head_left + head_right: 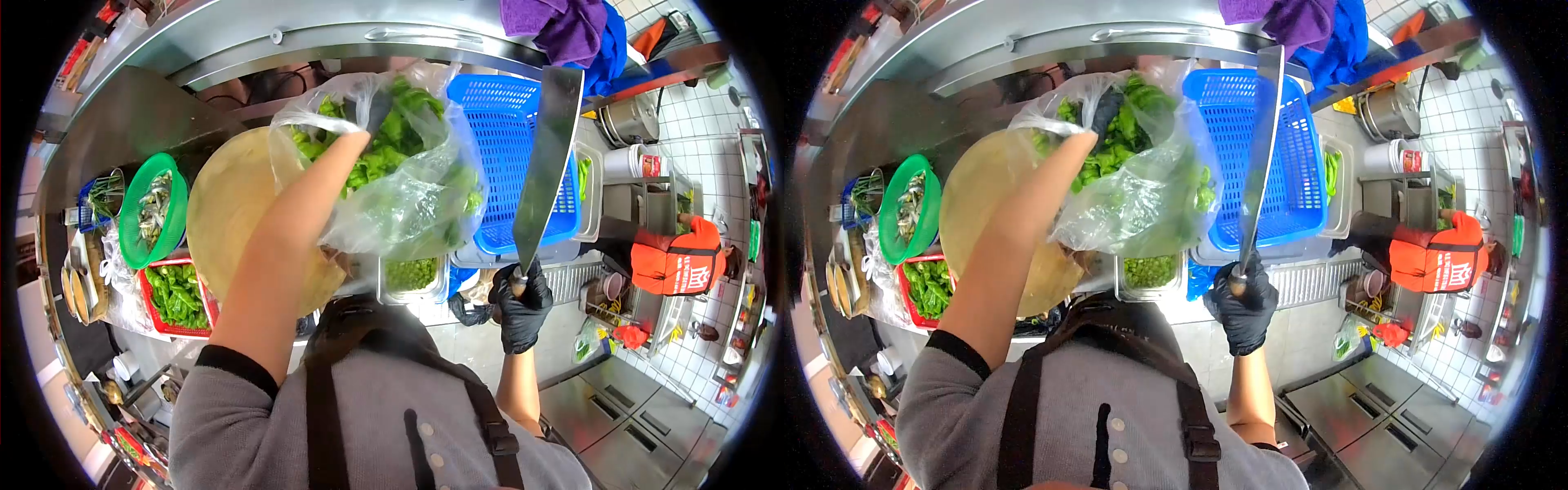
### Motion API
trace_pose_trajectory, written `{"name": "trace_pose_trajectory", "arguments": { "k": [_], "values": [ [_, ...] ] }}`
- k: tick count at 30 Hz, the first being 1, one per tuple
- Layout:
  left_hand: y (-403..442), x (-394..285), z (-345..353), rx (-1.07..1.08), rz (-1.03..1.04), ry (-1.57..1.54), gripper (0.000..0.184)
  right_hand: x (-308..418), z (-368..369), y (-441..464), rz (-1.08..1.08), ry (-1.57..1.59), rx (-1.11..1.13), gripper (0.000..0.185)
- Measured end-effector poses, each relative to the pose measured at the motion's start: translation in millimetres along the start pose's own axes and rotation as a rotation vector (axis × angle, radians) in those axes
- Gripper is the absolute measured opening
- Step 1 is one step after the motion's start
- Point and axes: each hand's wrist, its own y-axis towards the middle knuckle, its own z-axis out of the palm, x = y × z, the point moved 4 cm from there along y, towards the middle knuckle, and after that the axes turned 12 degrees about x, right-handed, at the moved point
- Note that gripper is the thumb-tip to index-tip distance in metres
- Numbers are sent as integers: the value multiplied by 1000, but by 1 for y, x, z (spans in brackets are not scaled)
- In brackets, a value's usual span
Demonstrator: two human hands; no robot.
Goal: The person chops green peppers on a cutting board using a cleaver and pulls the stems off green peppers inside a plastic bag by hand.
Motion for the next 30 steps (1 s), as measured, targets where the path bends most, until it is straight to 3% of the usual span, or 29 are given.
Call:
{"name": "trace_pose_trajectory", "arguments": {
  "k": [2, 4, 6, 7, 9, 12, 13, 16, 17, 18, 20, 21, 23, 24, 25, 28, 29, 30],
  "values": [
    [-24, -16, 2, -215, 62, 66, 35, -5, -1, 5, -24, 30, 37, 34],
    [-25, -22, 1, -235, 112, 179, 33, -23, -4, 8, -51, -119, 28, 37],
    [-13, -19, 1, -67, 145, 330, 34, -31, -5, 11, -54, -125, 33, 39],
    [0, -19, 9, -81, 230, 638, 34, -27, -3, 13, -40, -29, 29, 37],
    [14, -21, 15, -167, 247, 284, 31, -15, 2, 16, -9, 163, 20, 33],
    [25, -25, 16, 197, 104, 464, 41, -16, 3, 19, -25, 0, 46, 31],
    [10, -30, 11, 30, 133, 375, 40, -14, 4, 19, -41, 50, 53, 31],
    [-12, 1, 5, -187, 396, -275, 36, 5, 8, 18, -8, 208, 71, 29],
    [-55, -35, -34, -78, 214, -406, 33, 5, 10, 15, -49, 291, 83, 29],
    [-87, -54, -63, -149, 350, -438, 30, 4, 13, 13, -90, 377, 101, 29],
    [-162, -67, -98, -202, 377, -481, 22, 17, 21, 17, -167, 309, 320, 44],
    [-195, -49, -107, -229, 226, -575, 21, 30, 33, 17, -123, 343, 374, 46],
    [-258, -13, -125, -344, 103, -470, 23, 46, 59, 14, -20, 327, 539, 50],
    [-289, 0, -133, -411, 122, -266, 25, 45, 76, 9, 105, 222, 647, 50],
    [-319, 15, -138, -463, 141, -61, 28, 43, 97, 4, 81, 96, 743, 50],
    [-382, 98, -120, -411, 75, 90, 23, 21, 169, -16, 10, -134, 923, 50],
    [-395, 139, -102, -314, -11, -769, 26, 14, 192, -22, -8, -200, 979, 50],
    [-408, 159, -95, -345, 4, -443, 26, 8, 216, -28, -31, -265, 1033, 50]
  ]
}}
